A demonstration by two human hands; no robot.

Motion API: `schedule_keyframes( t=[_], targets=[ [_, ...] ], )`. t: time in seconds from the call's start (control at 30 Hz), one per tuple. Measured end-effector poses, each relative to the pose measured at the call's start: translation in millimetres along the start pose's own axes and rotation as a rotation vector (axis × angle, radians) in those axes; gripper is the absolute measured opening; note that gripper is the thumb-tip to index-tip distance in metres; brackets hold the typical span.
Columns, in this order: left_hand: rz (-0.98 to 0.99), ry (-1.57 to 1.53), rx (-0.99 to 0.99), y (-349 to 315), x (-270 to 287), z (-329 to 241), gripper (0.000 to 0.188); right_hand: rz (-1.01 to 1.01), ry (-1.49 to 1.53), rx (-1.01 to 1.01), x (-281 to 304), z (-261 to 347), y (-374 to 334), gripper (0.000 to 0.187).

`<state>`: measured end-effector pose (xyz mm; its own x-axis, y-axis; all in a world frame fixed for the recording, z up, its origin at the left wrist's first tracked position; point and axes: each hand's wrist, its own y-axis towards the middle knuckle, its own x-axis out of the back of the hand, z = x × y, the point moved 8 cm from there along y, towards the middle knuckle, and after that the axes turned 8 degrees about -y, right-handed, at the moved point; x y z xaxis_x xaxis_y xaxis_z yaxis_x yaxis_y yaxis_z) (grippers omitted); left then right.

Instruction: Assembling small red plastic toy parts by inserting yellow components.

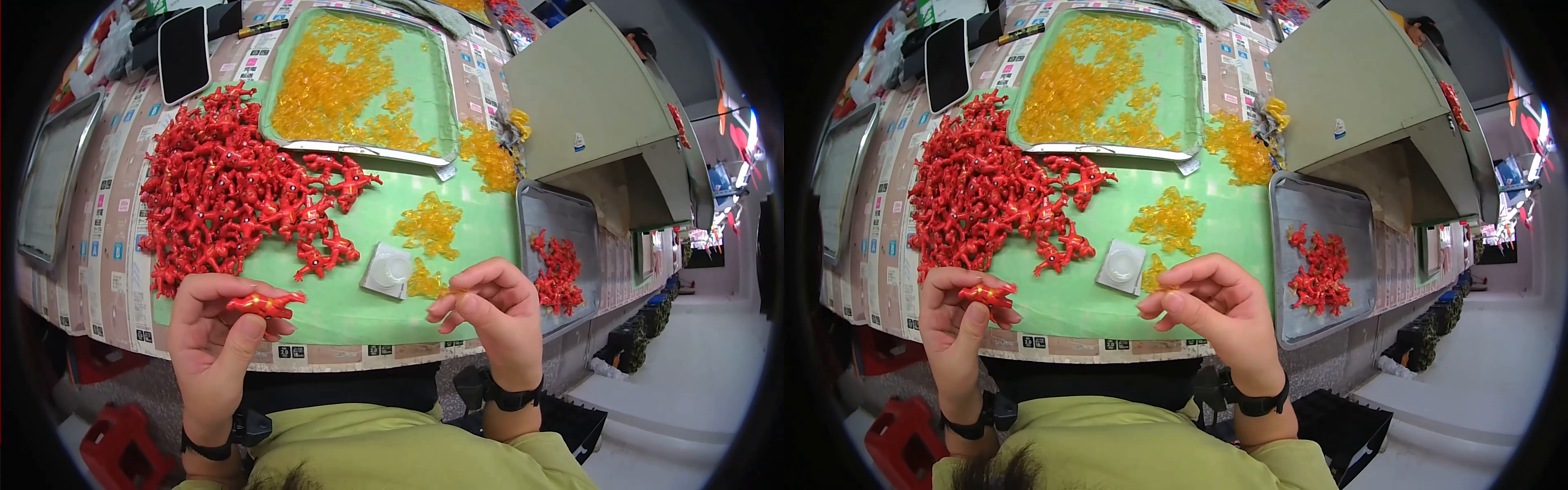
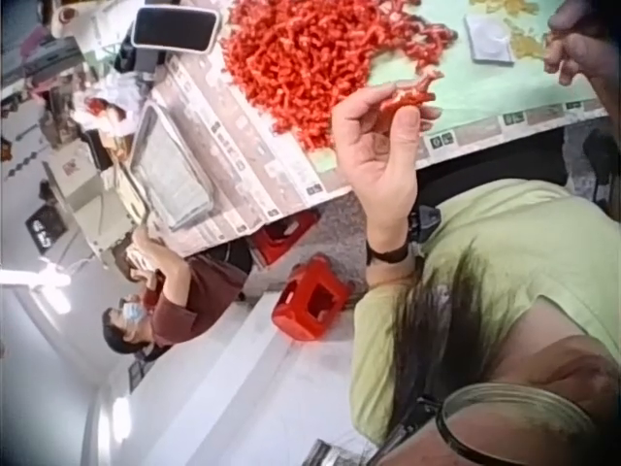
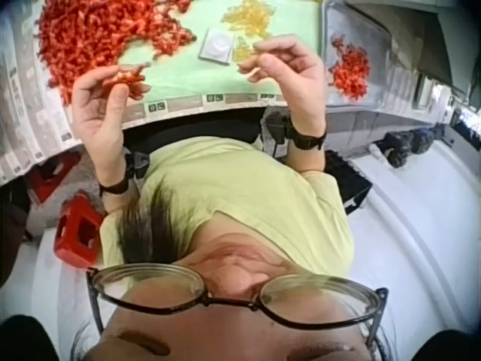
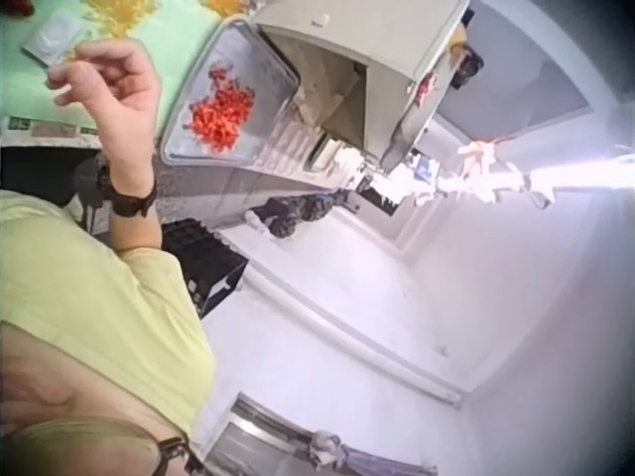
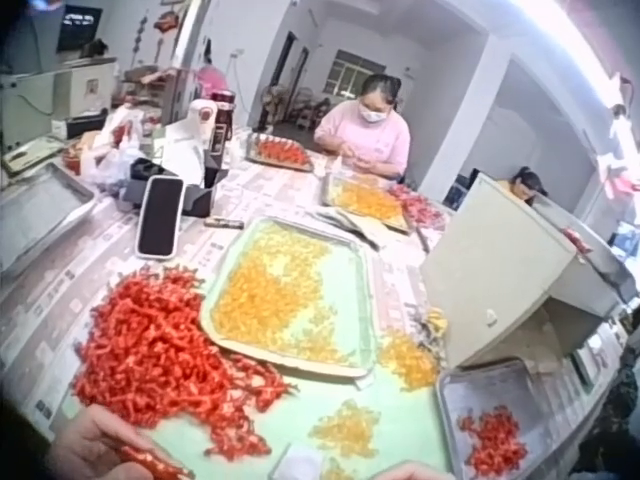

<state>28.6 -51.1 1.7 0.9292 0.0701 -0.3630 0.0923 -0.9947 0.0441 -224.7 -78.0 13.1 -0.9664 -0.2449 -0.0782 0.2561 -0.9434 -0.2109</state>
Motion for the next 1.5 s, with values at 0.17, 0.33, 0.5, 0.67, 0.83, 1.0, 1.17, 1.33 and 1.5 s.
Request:
schedule_keyframes(
  t=[0.17, 0.33, 0.5, 0.67, 0.83, 1.0, 1.17, 1.33, 1.5],
  targets=[
    [0.066, -0.024, 0.04, 0.1, -1.7, 0.2, 0.021, -0.047, -0.27, 0.036, -5.3, 3.9, 8.7, 0.014],
    [0.059, 0.037, -0.017, 0.3, 4.5, -5.4, 0.022, -0.032, -0.703, 0.165, -13.1, 8.7, 18.8, 0.009],
    [-0.002, -0.018, 0.064, 1.3, 10.7, -4.1, 0.024, -0.07, -0.842, 0.254, -12.8, 12.5, 20.9, 0.011],
    [-0.009, -0.001, 0.061, 0.4, 17.9, -3.3, 0.021, -0.038, -0.903, 0.283, -20.8, 16.6, 22.0, 0.011],
    [0.045, -0.07, 0.054, 4.3, 6.1, -1.6, 0.019, -0.071, -0.876, 0.304, -16.9, 17.4, 17.0, 0.012],
    [0.105, -0.105, -0.014, 9.0, -10.4, -2.0, 0.017, -0.071, -0.875, 0.298, -16.7, 15.3, 15.7, 0.011],
    [0.218, -0.157, -0.01, 13.3, -33.0, 2.4, 0.02, -0.03, -0.514, 0.326, -34.5, 32.1, 4.3, 0.013],
    [0.257, -0.296, 0.025, 15.1, -47.4, 1.9, 0.018, 0.152, -0.082, 0.279, -69.2, 36.4, 5.0, 0.017],
    [0.271, -0.36, 0.022, 12.9, -41.9, 2.8, 0.018, 0.175, -0.088, 0.262, -80.2, 31.7, 11.1, 0.017]
  ],
)
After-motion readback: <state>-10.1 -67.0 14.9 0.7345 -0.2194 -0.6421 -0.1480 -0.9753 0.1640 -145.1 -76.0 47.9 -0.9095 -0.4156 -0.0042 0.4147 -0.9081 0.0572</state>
